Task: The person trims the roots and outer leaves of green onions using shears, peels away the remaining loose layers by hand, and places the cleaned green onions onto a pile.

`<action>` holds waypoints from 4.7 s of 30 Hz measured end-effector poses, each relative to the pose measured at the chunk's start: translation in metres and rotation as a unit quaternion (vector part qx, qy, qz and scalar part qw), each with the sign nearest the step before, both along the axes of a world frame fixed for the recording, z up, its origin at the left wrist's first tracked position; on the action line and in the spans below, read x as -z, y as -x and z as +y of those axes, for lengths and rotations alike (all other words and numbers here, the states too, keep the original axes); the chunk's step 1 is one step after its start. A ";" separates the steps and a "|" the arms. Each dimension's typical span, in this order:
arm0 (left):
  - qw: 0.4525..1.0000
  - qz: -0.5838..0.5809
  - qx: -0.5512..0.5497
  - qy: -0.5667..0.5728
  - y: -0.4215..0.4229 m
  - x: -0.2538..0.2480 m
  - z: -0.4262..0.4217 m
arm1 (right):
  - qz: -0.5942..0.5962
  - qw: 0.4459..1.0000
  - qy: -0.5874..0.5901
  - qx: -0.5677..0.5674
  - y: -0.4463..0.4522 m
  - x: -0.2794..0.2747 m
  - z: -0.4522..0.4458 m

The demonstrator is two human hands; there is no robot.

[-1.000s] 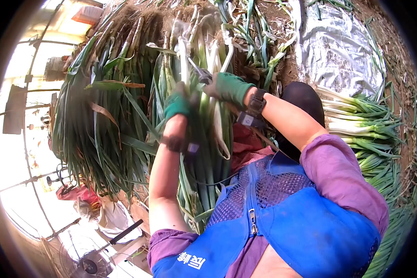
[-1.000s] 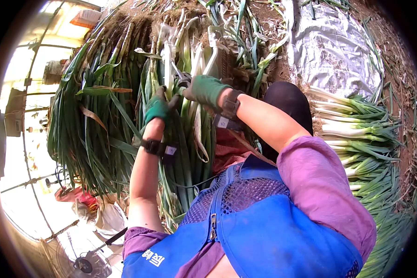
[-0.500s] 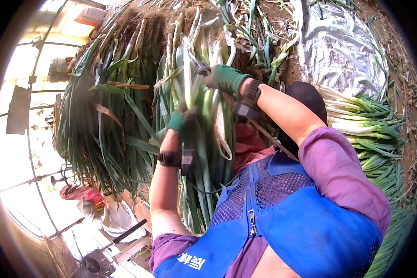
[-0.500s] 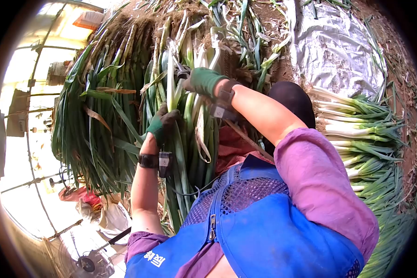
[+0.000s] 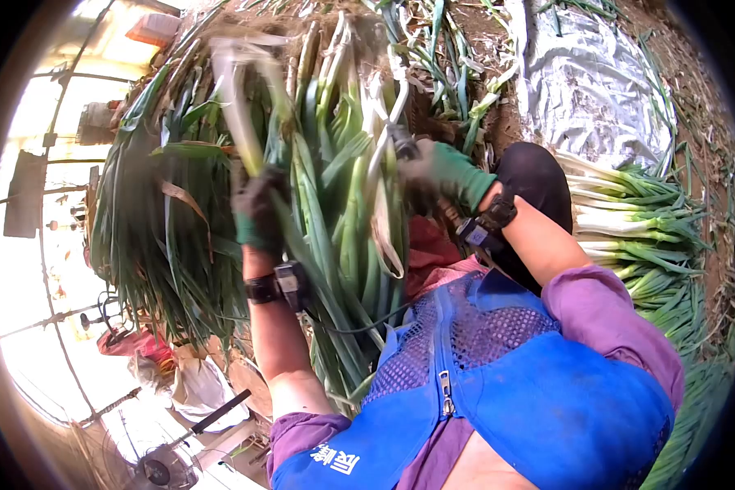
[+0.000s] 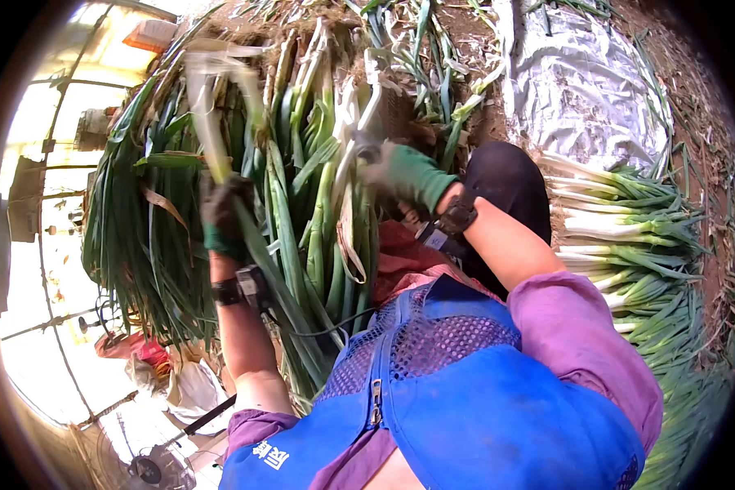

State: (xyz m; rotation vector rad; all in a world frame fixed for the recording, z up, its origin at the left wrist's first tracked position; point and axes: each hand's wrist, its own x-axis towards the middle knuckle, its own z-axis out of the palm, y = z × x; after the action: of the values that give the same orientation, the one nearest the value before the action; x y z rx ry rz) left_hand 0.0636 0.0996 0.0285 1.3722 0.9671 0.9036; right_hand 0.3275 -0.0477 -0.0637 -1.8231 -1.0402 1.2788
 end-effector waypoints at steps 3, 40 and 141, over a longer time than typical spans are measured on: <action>0.995 -0.038 -0.073 -0.065 -0.002 -0.029 0.018 | -0.097 0.990 0.080 0.070 -0.030 0.046 -0.005; 0.888 0.152 0.404 0.159 -0.033 0.136 0.032 | 0.303 0.940 -0.158 0.003 0.042 0.088 0.031; 0.906 0.129 0.293 0.278 0.024 -0.004 -0.076 | -0.483 0.806 -0.068 0.337 -0.454 -0.110 -0.081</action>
State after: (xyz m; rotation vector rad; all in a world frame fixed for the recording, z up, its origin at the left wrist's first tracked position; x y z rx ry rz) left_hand 0.0397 0.0233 0.0323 1.1843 0.8411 -0.0233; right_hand 0.7819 -0.1290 0.0460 -2.4305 -0.7500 -0.2190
